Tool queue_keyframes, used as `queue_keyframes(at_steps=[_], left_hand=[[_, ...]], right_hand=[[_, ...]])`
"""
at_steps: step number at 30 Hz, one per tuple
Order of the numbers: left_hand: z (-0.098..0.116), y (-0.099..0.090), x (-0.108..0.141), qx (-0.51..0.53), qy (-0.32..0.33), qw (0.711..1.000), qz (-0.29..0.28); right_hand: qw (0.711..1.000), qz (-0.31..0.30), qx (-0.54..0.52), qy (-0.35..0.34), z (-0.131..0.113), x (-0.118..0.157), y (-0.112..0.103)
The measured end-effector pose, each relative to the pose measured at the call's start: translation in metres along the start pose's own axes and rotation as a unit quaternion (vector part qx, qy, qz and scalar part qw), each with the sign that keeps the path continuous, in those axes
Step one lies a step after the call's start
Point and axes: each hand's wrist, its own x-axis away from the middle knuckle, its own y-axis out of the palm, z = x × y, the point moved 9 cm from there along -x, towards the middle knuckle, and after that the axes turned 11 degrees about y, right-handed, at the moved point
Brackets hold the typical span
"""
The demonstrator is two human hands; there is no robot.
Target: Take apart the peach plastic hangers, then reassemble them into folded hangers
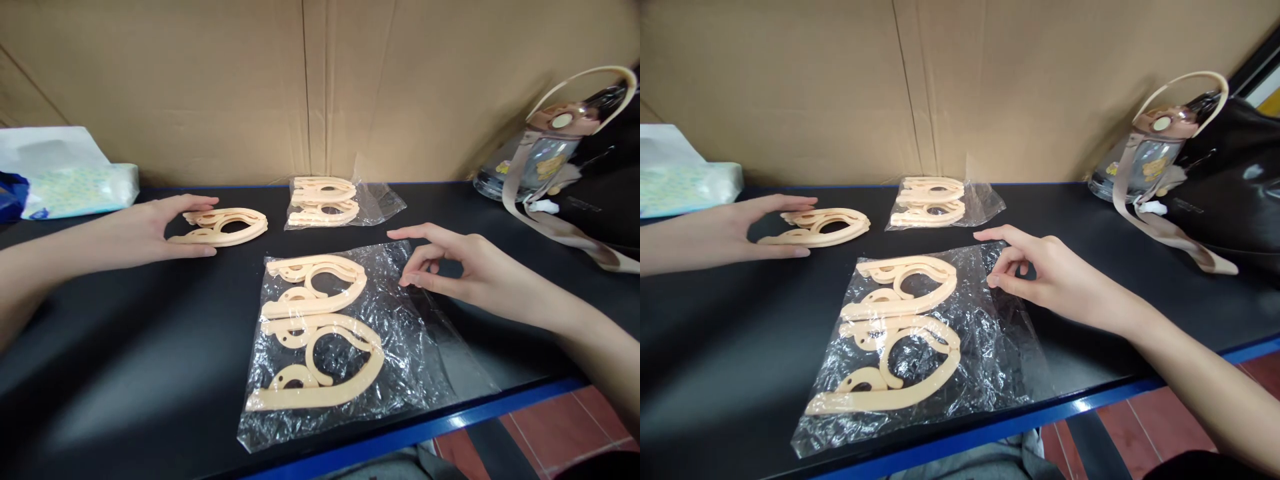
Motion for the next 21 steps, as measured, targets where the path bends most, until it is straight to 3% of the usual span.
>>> queue_keyframes(at_steps=[3, 5, 12, 14, 18, 21], left_hand=[[0.0, 0.005, 0.0, -0.047, -0.055, 0.996, -0.059], [0.014, 0.001, -0.003, -0.055, -0.051, 0.995, -0.059], [0.093, -0.014, -0.011, -0.134, 0.069, 0.989, 0.014], [0.118, -0.014, -0.008, -0.147, 0.093, 0.984, 0.047], [0.166, -0.008, 0.002, -0.134, 0.157, 0.972, 0.111], [0.191, 0.004, 0.008, -0.115, 0.187, 0.969, 0.116]], right_hand=[[1.0, 0.007, 0.008, -0.001, -0.001, -0.001, -0.001], [1.0, 0.015, 0.013, -0.003, -0.001, 0.0, -0.002], [0.994, 0.085, 0.034, -0.059, -0.01, 0.004, -0.007], [0.979, 0.142, 0.083, -0.117, -0.023, 0.011, -0.009], [0.913, 0.268, 0.225, -0.212, -0.056, 0.034, -0.009], [0.896, 0.266, 0.258, -0.244, -0.072, 0.044, -0.001]])
